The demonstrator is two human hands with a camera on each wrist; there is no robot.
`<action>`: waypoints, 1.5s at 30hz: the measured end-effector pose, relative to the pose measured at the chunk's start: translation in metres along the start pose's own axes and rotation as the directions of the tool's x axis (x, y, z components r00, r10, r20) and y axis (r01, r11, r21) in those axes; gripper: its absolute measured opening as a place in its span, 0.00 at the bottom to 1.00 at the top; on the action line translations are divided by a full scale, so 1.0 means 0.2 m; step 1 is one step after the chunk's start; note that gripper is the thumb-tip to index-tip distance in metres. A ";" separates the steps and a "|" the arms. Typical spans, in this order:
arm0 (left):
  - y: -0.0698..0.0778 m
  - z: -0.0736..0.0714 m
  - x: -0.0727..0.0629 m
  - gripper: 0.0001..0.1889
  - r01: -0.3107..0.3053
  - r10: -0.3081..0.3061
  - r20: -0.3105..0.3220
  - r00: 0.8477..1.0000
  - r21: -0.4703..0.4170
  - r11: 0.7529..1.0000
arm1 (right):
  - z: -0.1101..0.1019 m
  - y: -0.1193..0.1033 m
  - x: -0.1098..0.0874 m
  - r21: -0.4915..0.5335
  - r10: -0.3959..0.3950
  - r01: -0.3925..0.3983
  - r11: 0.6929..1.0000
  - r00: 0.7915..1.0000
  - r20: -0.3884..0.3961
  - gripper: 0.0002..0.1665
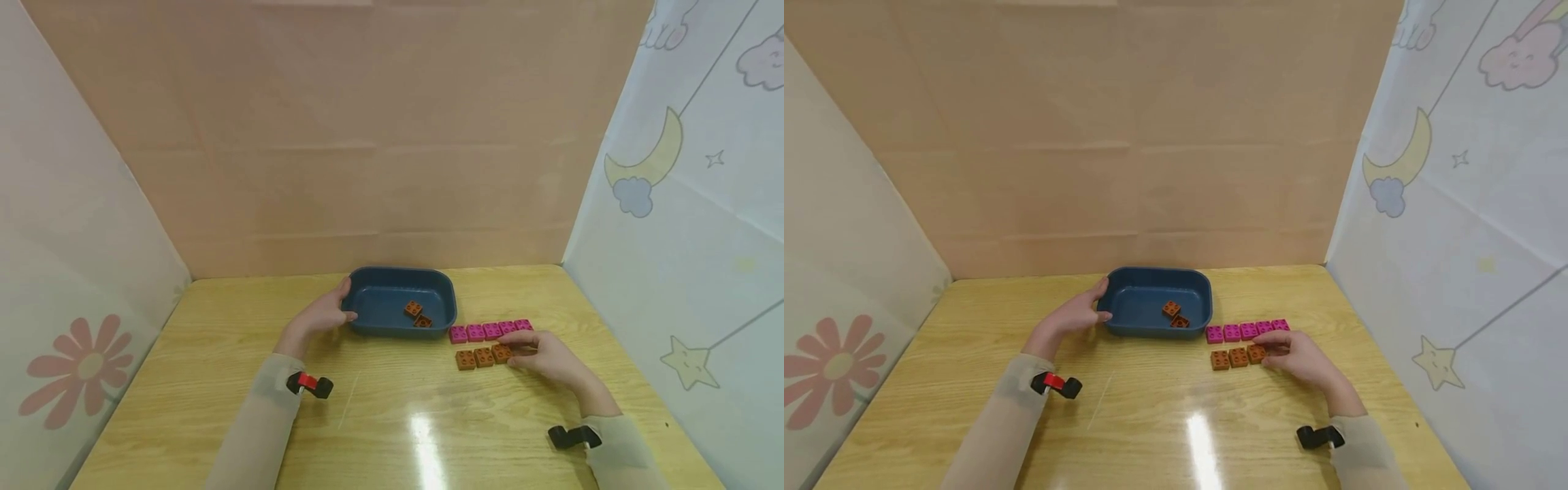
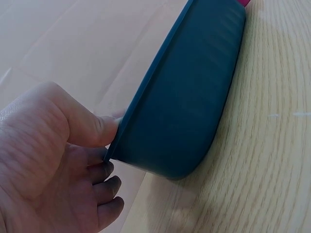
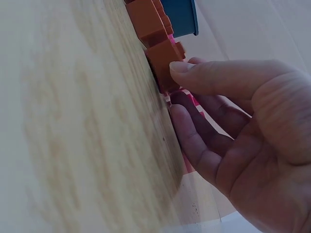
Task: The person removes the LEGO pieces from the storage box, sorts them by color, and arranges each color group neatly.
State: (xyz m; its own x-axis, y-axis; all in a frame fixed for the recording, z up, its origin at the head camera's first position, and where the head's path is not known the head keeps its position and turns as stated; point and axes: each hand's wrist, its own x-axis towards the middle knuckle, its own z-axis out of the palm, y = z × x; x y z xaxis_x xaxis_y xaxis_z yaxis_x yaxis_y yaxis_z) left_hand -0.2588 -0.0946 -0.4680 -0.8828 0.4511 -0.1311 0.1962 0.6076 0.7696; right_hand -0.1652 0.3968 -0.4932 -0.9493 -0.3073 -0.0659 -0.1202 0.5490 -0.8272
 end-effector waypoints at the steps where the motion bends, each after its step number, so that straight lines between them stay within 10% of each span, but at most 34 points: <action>1: 0.00 0.00 0.00 0.49 -0.001 0.001 0.000 1.000 0.004 1.000 | 0.00 0.00 0.00 -0.005 0.001 -0.001 1.000 1.000 -0.001 0.26; 25: -0.02 0.03 -0.03 0.50 0.033 -0.033 -0.002 0.999 0.010 0.999 | -0.04 -0.14 -0.06 0.054 -0.032 0.034 0.998 0.999 -0.036 0.27; 45: -0.01 0.01 -0.01 0.49 0.019 -0.019 -0.005 1.000 0.023 1.000 | 0.31 -0.48 0.48 0.196 -0.144 0.142 0.970 0.990 -0.005 0.31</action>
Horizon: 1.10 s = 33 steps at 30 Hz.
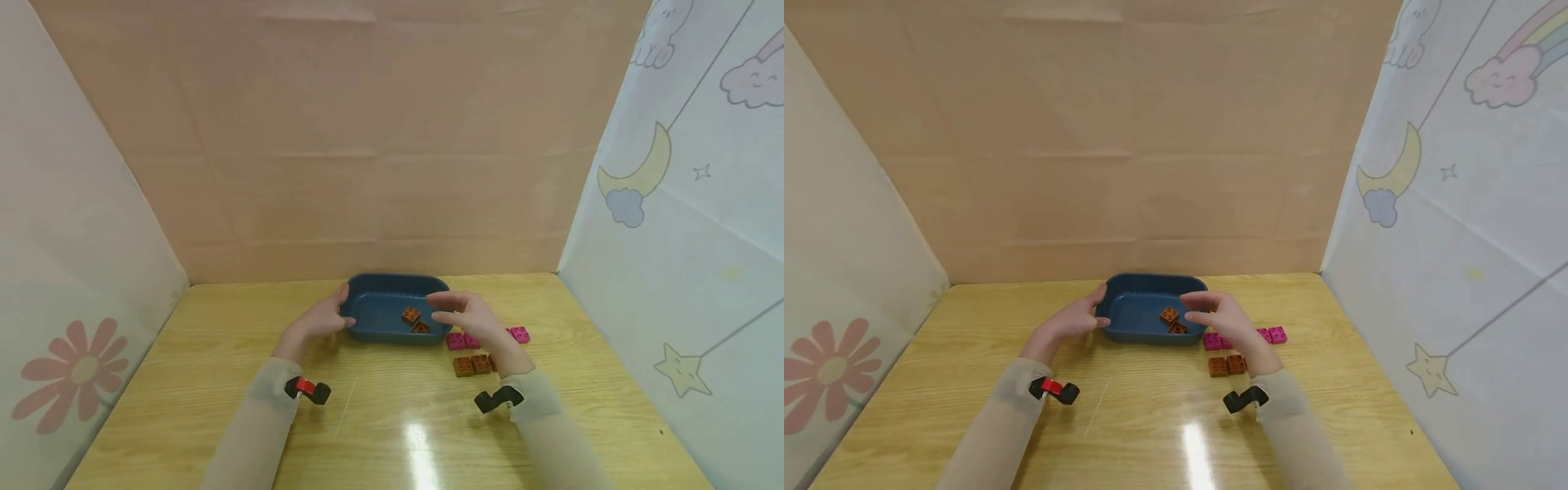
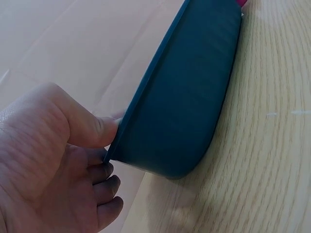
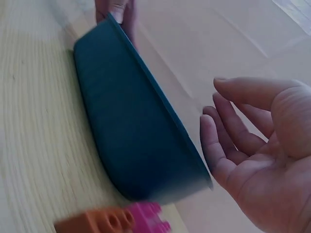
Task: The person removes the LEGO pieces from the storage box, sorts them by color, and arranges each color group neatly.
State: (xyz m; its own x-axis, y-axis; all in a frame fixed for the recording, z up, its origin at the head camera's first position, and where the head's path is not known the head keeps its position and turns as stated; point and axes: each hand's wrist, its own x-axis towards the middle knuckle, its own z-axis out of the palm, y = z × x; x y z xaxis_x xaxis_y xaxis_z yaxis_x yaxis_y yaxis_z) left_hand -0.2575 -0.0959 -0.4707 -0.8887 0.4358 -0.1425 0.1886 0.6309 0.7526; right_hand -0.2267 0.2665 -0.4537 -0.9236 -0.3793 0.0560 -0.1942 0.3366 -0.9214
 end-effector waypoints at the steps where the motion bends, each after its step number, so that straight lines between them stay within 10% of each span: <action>1: 0.00 0.00 0.00 0.49 0.001 -0.001 -0.001 1.000 -0.001 1.000 | 0.02 0.00 0.02 0.008 0.004 -0.004 1.000 1.000 0.003 0.31; 25: -0.02 -0.01 0.02 0.49 -0.003 0.003 -0.001 1.000 0.014 1.000 | 0.17 0.02 0.31 -0.239 0.040 -0.043 0.970 0.999 -0.018 0.26; 33: 0.00 -0.02 0.00 0.49 0.011 -0.011 0.005 1.000 -0.005 1.000 | 0.20 0.03 0.34 -0.435 0.033 -0.028 0.900 0.999 0.004 0.27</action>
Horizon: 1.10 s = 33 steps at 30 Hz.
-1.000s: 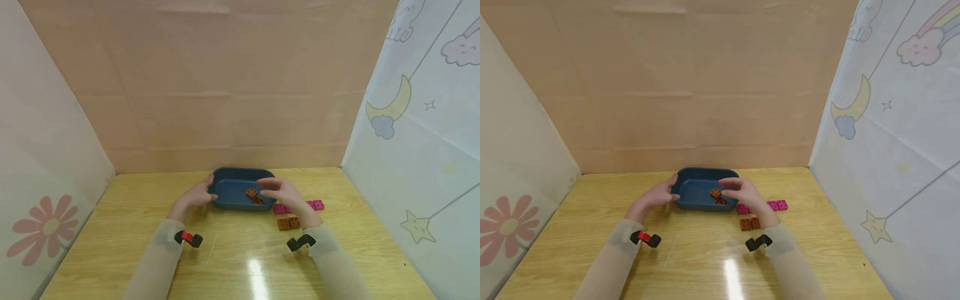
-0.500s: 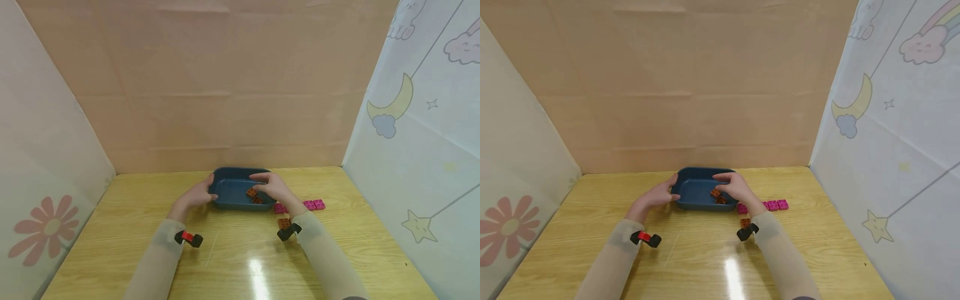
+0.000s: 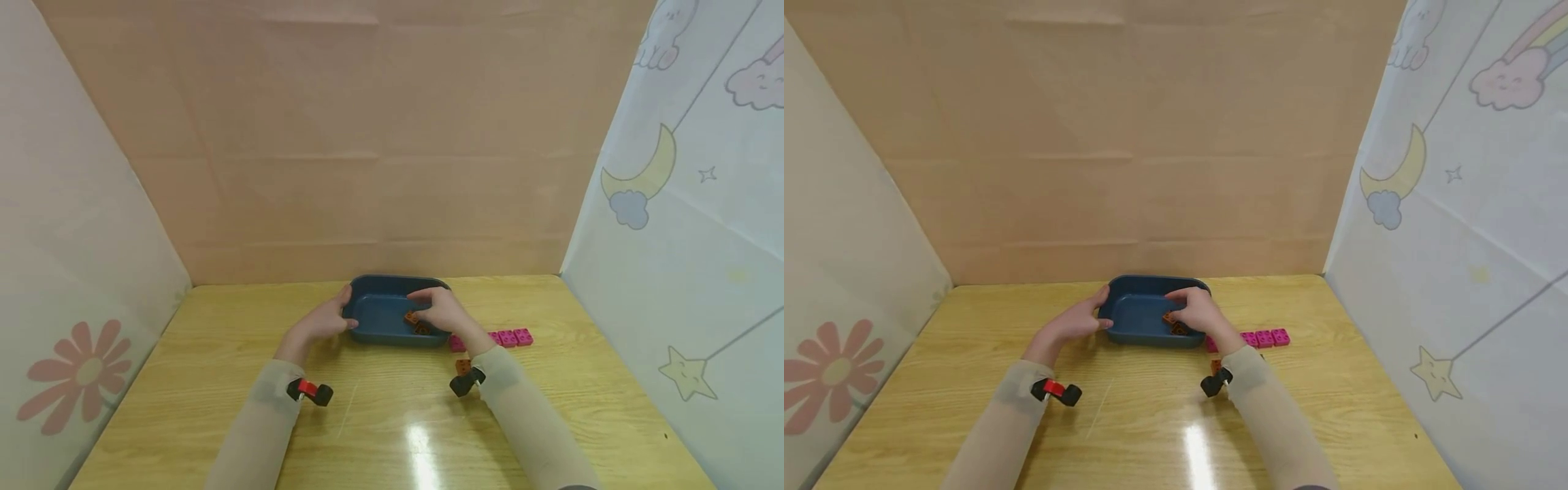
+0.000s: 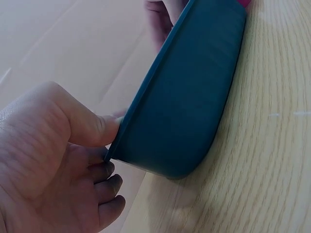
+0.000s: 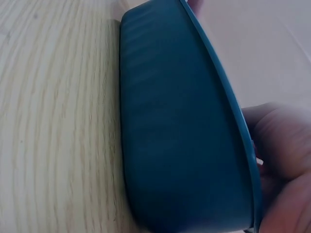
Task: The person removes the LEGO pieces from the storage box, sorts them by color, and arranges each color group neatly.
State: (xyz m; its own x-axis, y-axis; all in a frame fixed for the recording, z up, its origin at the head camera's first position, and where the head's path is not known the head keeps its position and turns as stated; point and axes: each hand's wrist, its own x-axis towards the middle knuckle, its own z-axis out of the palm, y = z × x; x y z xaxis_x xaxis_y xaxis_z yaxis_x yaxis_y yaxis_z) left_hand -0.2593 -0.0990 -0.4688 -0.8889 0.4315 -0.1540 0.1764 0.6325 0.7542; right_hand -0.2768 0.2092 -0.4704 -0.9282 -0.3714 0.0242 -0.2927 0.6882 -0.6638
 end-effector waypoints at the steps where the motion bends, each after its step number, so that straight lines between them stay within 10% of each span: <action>1: 0.00 0.00 0.00 0.49 -0.002 0.002 0.001 1.000 0.004 1.000 | 0.00 0.00 0.00 -0.012 0.004 -0.004 1.000 1.000 0.002 0.26; 33: 0.06 0.03 -0.05 0.49 0.015 -0.015 -0.010 1.000 -0.013 1.000 | 0.03 -0.05 -0.02 -0.083 0.061 -0.057 0.995 0.997 0.040 0.25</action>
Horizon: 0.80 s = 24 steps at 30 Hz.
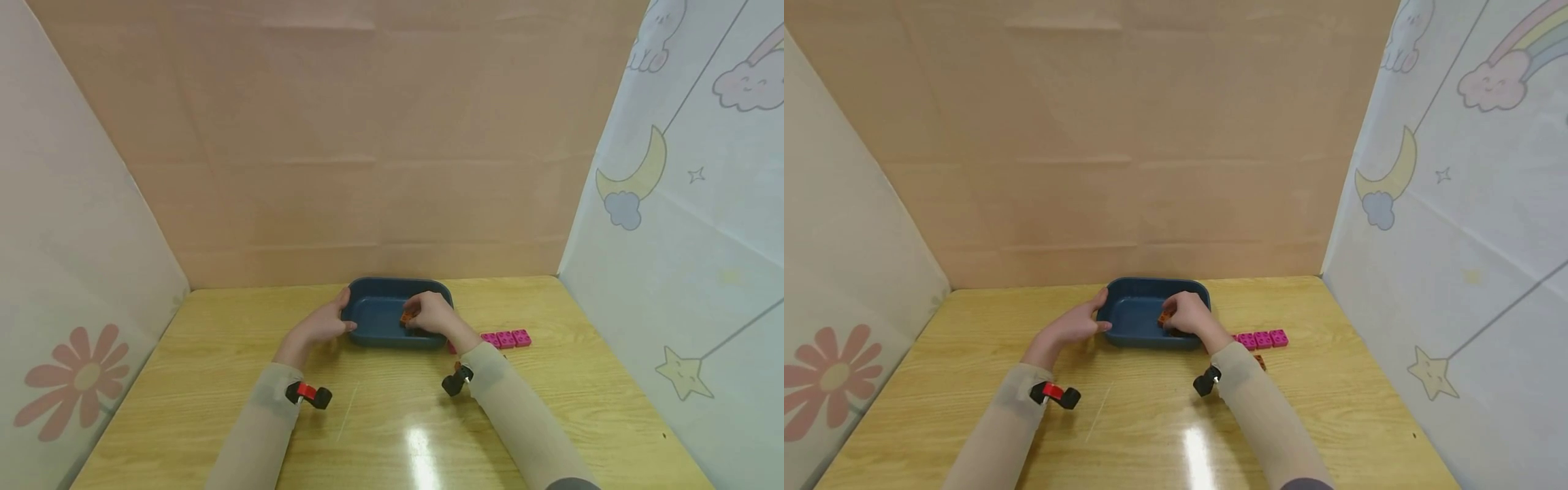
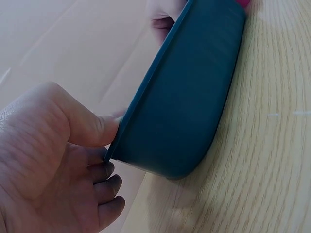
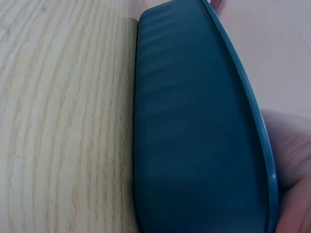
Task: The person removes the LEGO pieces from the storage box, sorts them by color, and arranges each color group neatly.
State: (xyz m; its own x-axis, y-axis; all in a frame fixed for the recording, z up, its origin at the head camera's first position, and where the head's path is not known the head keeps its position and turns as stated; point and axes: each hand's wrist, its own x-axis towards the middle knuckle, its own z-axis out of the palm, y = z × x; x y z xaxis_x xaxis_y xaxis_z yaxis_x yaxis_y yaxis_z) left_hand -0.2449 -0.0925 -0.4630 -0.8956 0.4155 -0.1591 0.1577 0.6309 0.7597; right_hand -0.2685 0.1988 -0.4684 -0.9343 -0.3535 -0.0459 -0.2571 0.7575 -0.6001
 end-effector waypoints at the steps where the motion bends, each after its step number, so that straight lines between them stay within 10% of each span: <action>1: 0.00 0.00 0.00 0.49 0.000 0.000 0.001 1.000 -0.001 1.000 | 0.00 0.00 0.00 0.013 0.000 0.000 1.000 1.000 0.000 0.24; 24: -0.02 0.00 0.00 0.49 -0.008 0.008 -0.006 1.000 -0.021 1.000 | -0.11 0.06 -0.09 0.294 -0.153 0.142 0.945 0.988 0.015 0.28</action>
State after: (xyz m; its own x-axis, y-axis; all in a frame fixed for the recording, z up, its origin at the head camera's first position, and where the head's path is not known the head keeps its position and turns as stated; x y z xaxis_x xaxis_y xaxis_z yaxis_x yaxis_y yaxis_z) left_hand -0.2460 -0.0952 -0.4652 -0.8970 0.4160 -0.1493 0.1559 0.6139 0.7738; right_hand -0.2593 0.2255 -0.4570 -0.8802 -0.4733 0.0346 -0.3032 0.5047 -0.8083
